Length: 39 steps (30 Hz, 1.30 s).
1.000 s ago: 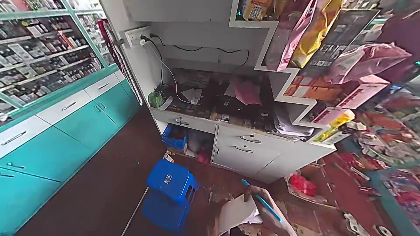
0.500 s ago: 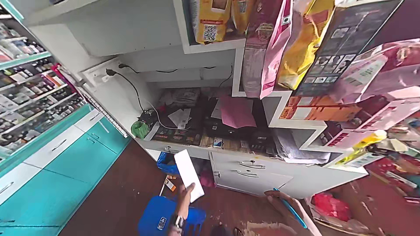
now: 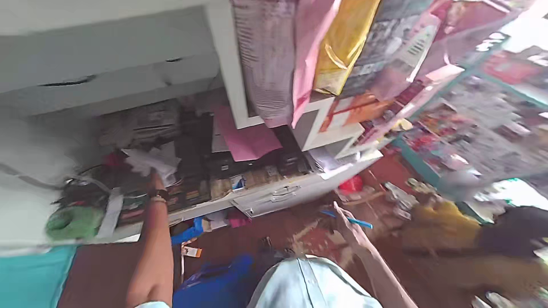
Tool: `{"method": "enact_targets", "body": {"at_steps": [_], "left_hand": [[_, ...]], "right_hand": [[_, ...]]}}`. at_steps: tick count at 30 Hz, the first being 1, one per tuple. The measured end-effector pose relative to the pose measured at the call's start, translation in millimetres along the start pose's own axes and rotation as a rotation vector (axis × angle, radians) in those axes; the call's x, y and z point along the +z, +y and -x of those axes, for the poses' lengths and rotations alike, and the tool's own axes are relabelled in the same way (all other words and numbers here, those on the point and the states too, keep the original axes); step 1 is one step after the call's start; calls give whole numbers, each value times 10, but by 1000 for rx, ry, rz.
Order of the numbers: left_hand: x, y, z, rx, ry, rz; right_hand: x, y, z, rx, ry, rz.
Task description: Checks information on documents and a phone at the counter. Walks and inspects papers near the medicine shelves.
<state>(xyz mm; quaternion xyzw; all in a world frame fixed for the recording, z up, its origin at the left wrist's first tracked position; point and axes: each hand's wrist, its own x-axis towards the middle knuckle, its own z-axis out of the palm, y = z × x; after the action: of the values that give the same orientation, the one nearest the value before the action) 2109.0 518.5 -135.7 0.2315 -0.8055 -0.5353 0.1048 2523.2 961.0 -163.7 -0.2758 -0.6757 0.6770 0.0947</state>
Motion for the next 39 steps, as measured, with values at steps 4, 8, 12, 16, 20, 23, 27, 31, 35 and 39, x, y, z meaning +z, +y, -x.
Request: {"method": "enact_targets", "body": {"at_steps": [4,8,12,16,20,23,27,31,35,39], "left_hand": [[296,-305,440,587,119,9],[628,-734,1929,422,-286,87],[935,-1278,2764,406,-674,143],[943,-1219,2846,386,-818,162],[494,-601,2581,278,-983,30],[-209,-12,2428,393,-1378,284],[-904,741,2944,760,-1610,519],[-1104,1201,3254,1008,-1829,234],[-1166,1345,3437,1023,-1785,190],[-1230,1383,3438,791,-1890,255]], "right_hand": [[90,-6,-127,28,14,-248],[54,161,-345,4,-157,115],[414,95,-648,178,-351,819],[882,-94,-817,33,-497,979],[1074,-838,-676,-102,-495,903],[861,-1198,-343,-562,-366,507],[534,-1490,-74,-744,-529,-117],[290,-1570,21,-885,-526,-121],[112,-1584,29,-918,-463,7],[256,-1759,182,-845,-514,-96]]}}
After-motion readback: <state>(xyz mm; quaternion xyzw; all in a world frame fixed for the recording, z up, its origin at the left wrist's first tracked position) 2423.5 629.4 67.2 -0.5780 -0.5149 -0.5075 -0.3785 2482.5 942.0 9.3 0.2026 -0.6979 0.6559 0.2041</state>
